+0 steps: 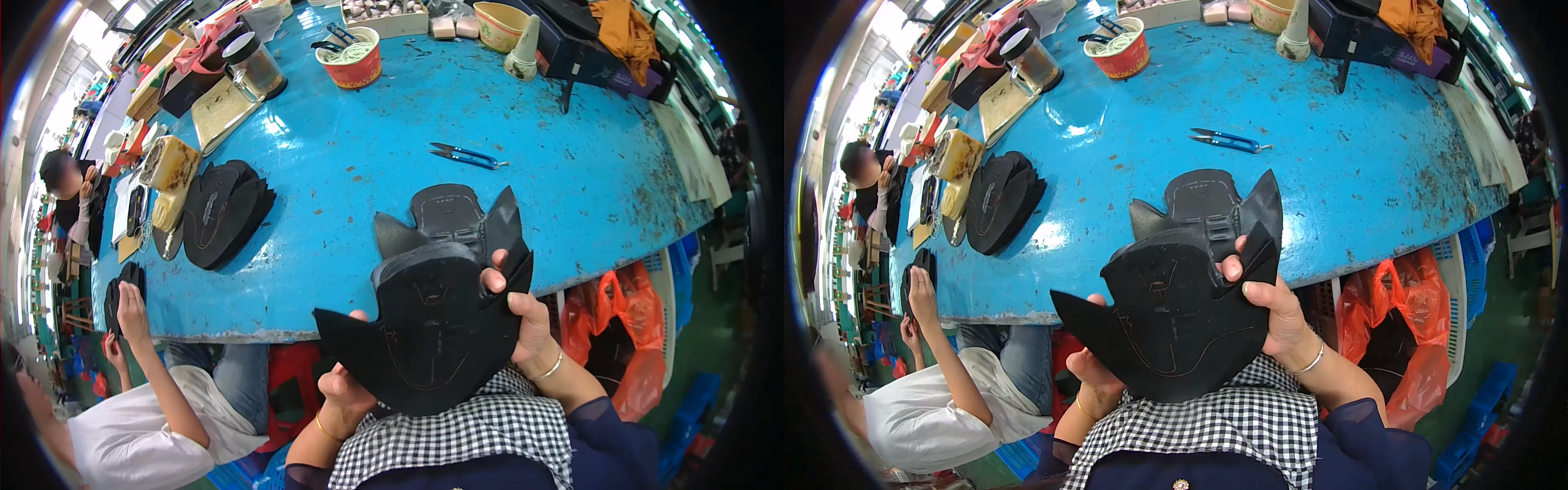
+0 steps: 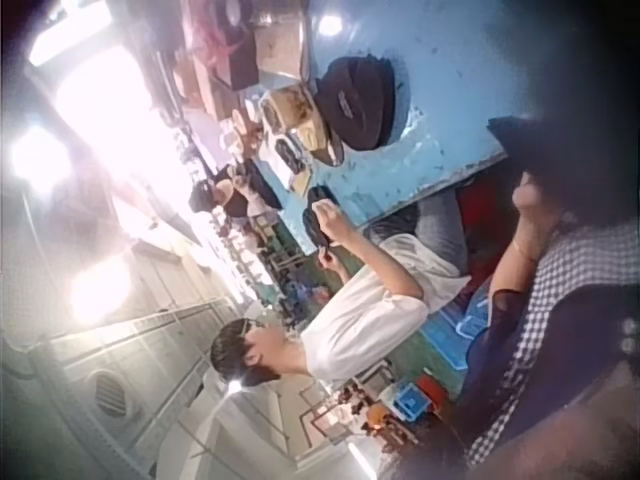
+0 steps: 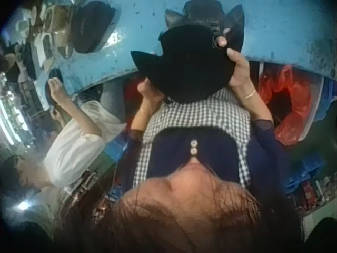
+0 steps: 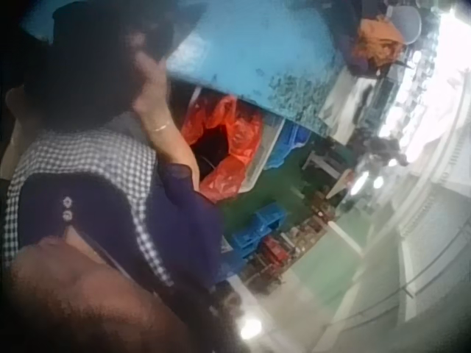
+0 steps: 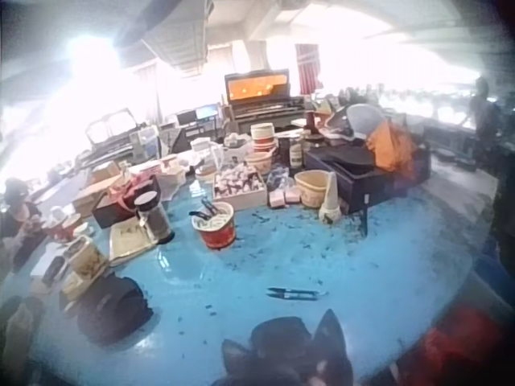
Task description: The person trims excess material and loose threads from black shoe upper components using small snips.
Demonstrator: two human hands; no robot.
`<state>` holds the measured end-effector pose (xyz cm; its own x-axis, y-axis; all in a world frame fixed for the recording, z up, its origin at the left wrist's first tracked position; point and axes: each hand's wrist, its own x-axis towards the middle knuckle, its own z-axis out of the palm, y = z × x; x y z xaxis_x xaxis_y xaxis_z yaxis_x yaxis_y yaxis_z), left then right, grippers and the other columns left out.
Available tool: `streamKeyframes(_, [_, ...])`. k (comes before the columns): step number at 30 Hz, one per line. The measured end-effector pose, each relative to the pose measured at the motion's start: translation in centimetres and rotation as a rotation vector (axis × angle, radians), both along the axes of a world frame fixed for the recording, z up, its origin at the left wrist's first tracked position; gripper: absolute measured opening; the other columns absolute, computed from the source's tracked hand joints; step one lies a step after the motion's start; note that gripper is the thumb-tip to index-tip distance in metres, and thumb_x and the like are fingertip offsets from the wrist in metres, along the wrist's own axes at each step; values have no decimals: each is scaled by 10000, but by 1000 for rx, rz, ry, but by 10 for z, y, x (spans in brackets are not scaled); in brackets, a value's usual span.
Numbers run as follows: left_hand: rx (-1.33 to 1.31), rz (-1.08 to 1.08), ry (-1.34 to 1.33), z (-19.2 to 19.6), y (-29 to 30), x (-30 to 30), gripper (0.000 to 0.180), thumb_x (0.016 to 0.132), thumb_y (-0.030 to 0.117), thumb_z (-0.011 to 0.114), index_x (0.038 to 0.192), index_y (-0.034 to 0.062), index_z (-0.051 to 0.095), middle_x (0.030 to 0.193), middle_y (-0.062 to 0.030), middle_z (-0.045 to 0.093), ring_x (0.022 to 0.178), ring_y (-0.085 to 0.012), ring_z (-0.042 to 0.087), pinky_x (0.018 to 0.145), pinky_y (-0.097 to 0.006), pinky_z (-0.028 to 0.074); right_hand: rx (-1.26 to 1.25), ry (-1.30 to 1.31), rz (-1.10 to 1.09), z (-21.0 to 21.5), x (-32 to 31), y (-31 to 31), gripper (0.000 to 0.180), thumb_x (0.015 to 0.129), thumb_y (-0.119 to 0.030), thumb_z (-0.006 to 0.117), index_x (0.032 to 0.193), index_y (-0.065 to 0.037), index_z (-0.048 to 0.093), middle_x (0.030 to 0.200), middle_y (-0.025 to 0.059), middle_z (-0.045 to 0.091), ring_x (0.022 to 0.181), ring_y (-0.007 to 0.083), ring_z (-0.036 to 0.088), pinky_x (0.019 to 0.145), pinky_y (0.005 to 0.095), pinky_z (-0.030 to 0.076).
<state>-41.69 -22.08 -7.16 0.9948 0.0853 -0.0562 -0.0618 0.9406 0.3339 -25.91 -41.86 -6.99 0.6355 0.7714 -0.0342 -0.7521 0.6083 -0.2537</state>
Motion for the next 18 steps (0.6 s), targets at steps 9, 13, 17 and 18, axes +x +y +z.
streamKeyframes(9, [930, 68, 292, 26, -2, 36, 824, 748, -126, 626, 1490, 80, 333, 1413, -170, 526, 1329, -281, 523, 1120, -434, 429, -164, 299, -219, 46, -16, 5, 578, 923, -108, 567, 1475, -207, 426, 1420, 13, 540, 1379, 309, 485, 1118, 541, 465])
streamKeyframes(13, [502, -160, 353, 39, 0, 39, 800, 739, -130, 633, 1464, 84, 371, 1389, -155, 543, 1322, -282, 530, 1100, -438, 442, -231, 132, -196, 37, -16, -8, 708, 862, -33, 580, 1514, -200, 359, 1342, 12, 533, 1365, 277, 467, 1150, 508, 427])
streamKeyframes(17, [243, -170, 269, 44, -2, 45, 425, 835, -20, 663, 1189, 104, 463, 1164, -97, 589, 1123, -223, 615, 961, -389, 546, -209, 22, -183, 20, -4, -12, 787, 814, 27, 619, 1522, -144, 320, 1281, 38, 498, 1332, 239, 453, 1148, 450, 416])
streamKeyframes(18, [242, -171, 268, 44, -3, 49, 425, 835, -20, 663, 1189, 104, 463, 1164, -97, 589, 1123, -223, 615, 961, -389, 546, -210, 21, -184, 22, 2, -14, 787, 814, 27, 619, 1522, -144, 320, 1281, 38, 498, 1332, 239, 453, 1148, 450, 416])
